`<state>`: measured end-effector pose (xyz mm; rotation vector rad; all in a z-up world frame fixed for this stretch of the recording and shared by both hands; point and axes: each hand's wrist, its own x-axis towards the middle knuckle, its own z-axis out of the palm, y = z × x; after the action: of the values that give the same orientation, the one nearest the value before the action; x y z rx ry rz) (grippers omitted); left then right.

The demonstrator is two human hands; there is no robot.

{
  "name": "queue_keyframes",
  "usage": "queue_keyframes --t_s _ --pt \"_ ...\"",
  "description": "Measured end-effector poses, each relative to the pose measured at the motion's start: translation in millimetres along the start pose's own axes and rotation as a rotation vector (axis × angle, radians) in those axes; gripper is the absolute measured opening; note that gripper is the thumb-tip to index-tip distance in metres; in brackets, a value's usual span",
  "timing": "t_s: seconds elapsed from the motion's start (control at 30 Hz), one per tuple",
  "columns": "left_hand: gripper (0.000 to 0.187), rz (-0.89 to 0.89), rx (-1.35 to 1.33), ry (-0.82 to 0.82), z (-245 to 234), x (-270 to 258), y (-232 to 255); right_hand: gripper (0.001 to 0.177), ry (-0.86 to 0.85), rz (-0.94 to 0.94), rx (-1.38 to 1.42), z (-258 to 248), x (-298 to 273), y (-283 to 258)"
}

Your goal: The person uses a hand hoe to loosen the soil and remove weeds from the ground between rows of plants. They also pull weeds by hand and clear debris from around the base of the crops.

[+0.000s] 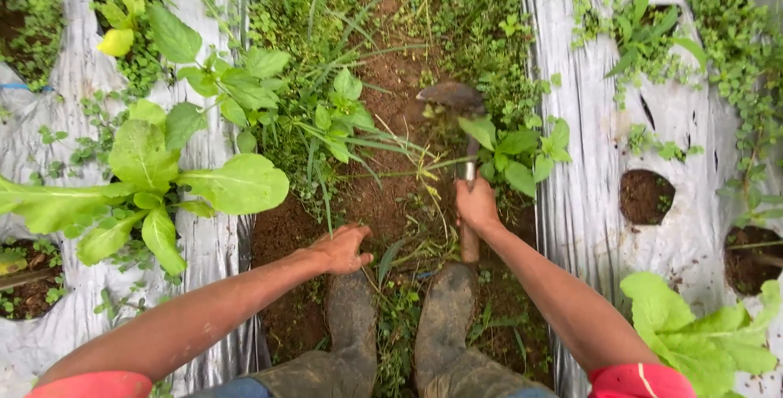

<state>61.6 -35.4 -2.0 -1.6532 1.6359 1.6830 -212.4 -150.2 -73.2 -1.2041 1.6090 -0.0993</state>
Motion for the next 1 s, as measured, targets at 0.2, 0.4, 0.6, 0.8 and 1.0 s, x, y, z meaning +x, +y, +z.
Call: queue_keyframes --t_s 0.2,0.4,0.6,0.8,1.0 --pt "0.059 0.026 0.036 -0.015 4 14 -13 0.039 0.021 -0.015 -0.147 -6 30 10" --pt "0.061 0.038 0.022 -0.006 7 26 -12 0.053 0.0 0.002 -0.065 -15 15 8" --pt "0.053 0.042 -0.039 0.01 -1 8 3 0.042 -0.076 0.074 -0.015 -13 -45 -31" --pt "0.05 0.014 -0.055 -0.026 11 7 -3 0.033 -0.048 0.074 -0.051 13 -43 -4" --pt "0.051 0.023 -0.045 -0.041 19 13 -8 0.041 -0.074 0.093 -0.013 15 -51 5"
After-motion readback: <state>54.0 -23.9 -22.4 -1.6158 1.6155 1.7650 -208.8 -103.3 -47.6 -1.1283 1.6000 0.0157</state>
